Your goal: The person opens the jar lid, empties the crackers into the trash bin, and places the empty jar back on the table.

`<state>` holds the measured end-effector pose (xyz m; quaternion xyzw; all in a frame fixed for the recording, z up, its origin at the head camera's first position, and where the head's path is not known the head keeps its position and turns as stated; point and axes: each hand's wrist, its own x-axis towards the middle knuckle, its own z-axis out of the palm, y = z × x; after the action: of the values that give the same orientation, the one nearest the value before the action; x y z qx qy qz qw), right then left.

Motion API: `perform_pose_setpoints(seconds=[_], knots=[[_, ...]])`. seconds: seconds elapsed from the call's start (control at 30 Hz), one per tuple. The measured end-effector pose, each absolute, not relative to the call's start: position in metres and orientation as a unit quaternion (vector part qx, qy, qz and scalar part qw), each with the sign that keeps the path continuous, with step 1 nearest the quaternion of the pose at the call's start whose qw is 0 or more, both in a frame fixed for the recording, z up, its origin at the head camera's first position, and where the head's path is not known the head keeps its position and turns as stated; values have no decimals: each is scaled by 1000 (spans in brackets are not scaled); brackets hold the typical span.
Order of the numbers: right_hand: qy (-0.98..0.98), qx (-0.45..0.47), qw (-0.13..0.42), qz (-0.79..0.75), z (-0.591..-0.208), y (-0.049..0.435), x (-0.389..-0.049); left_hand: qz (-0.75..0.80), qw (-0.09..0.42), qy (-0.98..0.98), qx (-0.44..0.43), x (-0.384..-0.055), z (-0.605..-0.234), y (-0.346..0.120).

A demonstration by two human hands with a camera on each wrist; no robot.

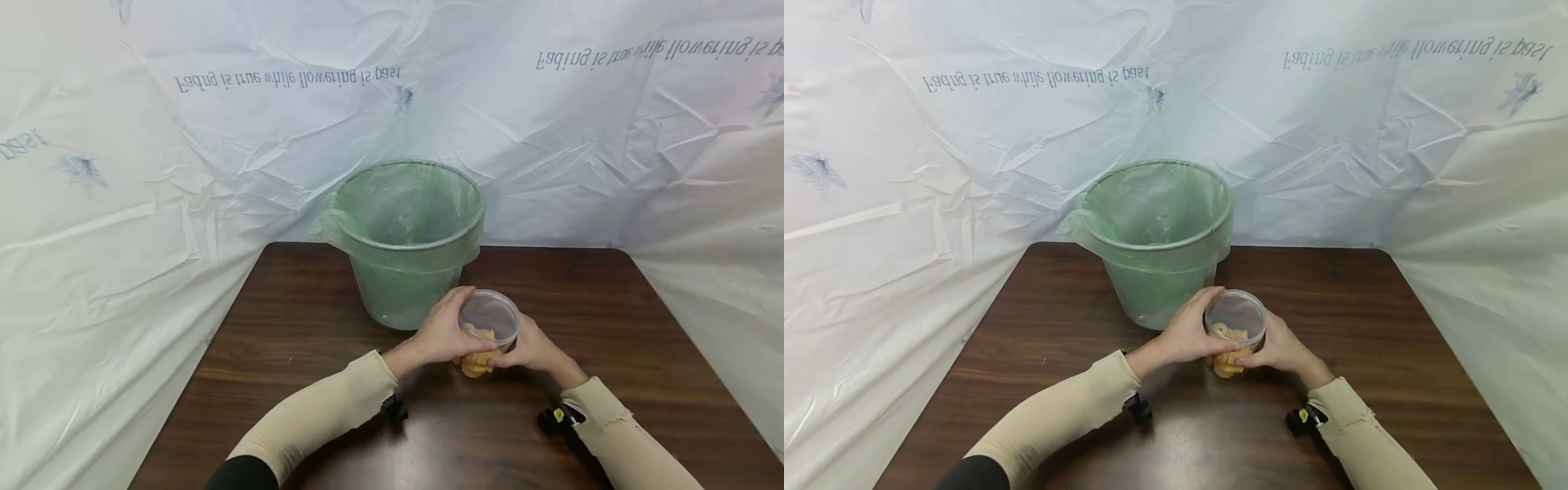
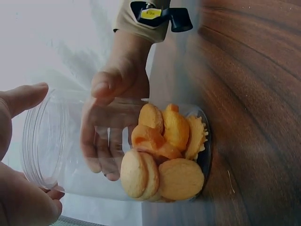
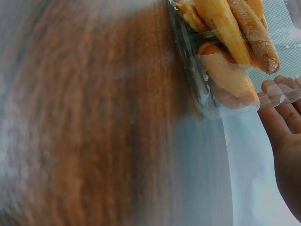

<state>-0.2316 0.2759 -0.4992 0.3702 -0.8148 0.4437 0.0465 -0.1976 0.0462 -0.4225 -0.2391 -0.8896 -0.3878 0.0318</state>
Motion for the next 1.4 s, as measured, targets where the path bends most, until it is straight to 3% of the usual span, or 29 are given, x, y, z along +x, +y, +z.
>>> perform_pose_setpoints(seconds=[1.1,1.4], knots=[[-818,343,34,461,-498,267,-236,-388,43,-902,-185,-192,-422,48],[-815,354,35,457,-470,257,-220,-395,39,-900,-180,-190,-425,50]])
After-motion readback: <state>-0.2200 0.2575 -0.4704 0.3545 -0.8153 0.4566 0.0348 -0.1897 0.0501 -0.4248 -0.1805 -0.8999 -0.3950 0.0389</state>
